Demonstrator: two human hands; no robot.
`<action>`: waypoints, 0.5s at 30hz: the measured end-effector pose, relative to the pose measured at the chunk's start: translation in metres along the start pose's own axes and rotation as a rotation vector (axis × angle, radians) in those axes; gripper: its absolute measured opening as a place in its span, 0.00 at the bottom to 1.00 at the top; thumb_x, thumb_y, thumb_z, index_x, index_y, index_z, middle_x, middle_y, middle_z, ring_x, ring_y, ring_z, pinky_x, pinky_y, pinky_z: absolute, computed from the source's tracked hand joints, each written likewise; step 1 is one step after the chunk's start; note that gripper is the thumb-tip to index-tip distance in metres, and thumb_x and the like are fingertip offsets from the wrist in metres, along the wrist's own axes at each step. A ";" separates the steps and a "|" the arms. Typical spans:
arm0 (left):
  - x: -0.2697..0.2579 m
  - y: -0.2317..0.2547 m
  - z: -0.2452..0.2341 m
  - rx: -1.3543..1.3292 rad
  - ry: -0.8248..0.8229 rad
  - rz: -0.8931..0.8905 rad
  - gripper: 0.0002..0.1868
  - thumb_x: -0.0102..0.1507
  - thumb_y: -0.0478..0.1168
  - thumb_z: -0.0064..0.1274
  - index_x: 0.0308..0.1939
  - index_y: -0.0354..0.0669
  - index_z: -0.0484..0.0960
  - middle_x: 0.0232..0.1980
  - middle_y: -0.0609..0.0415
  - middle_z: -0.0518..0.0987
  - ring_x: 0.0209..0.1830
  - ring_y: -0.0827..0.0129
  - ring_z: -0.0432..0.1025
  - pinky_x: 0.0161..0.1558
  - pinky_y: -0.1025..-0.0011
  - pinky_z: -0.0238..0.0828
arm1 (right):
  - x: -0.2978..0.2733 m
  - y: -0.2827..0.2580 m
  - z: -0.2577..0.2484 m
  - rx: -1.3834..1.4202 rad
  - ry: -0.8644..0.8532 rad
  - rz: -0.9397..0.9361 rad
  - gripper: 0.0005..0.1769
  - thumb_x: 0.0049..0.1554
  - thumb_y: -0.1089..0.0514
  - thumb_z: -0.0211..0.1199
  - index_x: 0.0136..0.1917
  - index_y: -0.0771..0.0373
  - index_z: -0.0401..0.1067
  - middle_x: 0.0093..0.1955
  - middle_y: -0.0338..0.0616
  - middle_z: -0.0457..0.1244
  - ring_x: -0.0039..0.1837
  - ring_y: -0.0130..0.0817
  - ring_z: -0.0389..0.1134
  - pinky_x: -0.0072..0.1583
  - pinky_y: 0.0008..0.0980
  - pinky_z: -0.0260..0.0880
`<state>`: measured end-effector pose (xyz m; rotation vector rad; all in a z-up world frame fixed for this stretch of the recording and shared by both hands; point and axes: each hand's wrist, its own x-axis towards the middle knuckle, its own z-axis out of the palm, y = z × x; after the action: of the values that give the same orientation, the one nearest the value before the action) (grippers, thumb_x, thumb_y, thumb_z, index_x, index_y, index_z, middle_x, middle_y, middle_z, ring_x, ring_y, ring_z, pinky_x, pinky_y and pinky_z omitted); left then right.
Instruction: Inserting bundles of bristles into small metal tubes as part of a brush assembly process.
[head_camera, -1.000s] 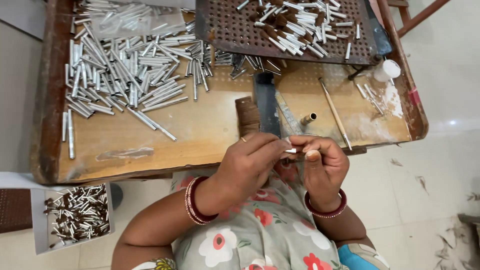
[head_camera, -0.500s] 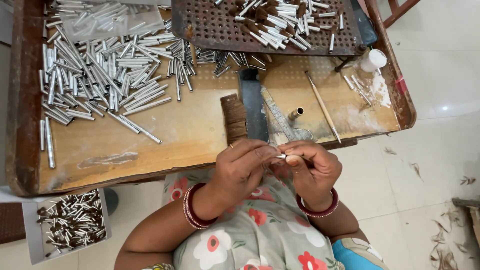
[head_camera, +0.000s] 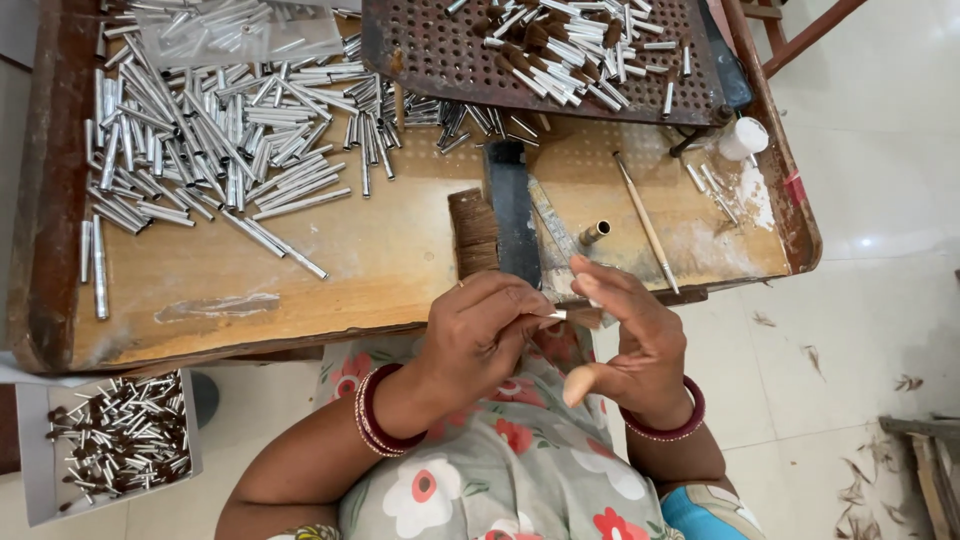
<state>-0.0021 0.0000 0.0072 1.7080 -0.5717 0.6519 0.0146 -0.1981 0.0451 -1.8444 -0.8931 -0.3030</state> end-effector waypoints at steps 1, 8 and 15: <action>-0.002 -0.002 0.001 0.001 0.005 -0.001 0.12 0.57 0.26 0.62 0.43 0.39 0.82 0.43 0.49 0.81 0.43 0.56 0.78 0.45 0.65 0.76 | -0.016 0.015 0.003 0.001 -0.004 -0.002 0.39 0.38 0.47 0.78 0.56 0.73 0.72 0.60 0.63 0.66 0.60 0.44 0.70 0.59 0.35 0.72; -0.005 -0.005 0.005 -0.141 0.019 -0.103 0.10 0.58 0.27 0.64 0.43 0.37 0.83 0.42 0.49 0.82 0.41 0.60 0.80 0.43 0.69 0.77 | -0.049 0.060 0.025 -0.013 0.354 0.028 0.27 0.56 0.46 0.72 0.59 0.69 0.75 0.57 0.55 0.70 0.55 0.38 0.73 0.57 0.31 0.76; -0.007 -0.003 0.004 -0.367 -0.014 -0.290 0.08 0.61 0.29 0.65 0.43 0.38 0.85 0.40 0.51 0.83 0.36 0.67 0.81 0.37 0.73 0.78 | -0.038 0.063 0.045 -0.330 0.286 -0.381 0.49 0.69 0.25 0.32 0.74 0.74 0.54 0.73 0.68 0.57 0.76 0.54 0.60 0.75 0.48 0.62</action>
<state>-0.0045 -0.0031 0.0001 1.4131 -0.4127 0.3054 0.0239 -0.1886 -0.0400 -1.8521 -1.0330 -0.9761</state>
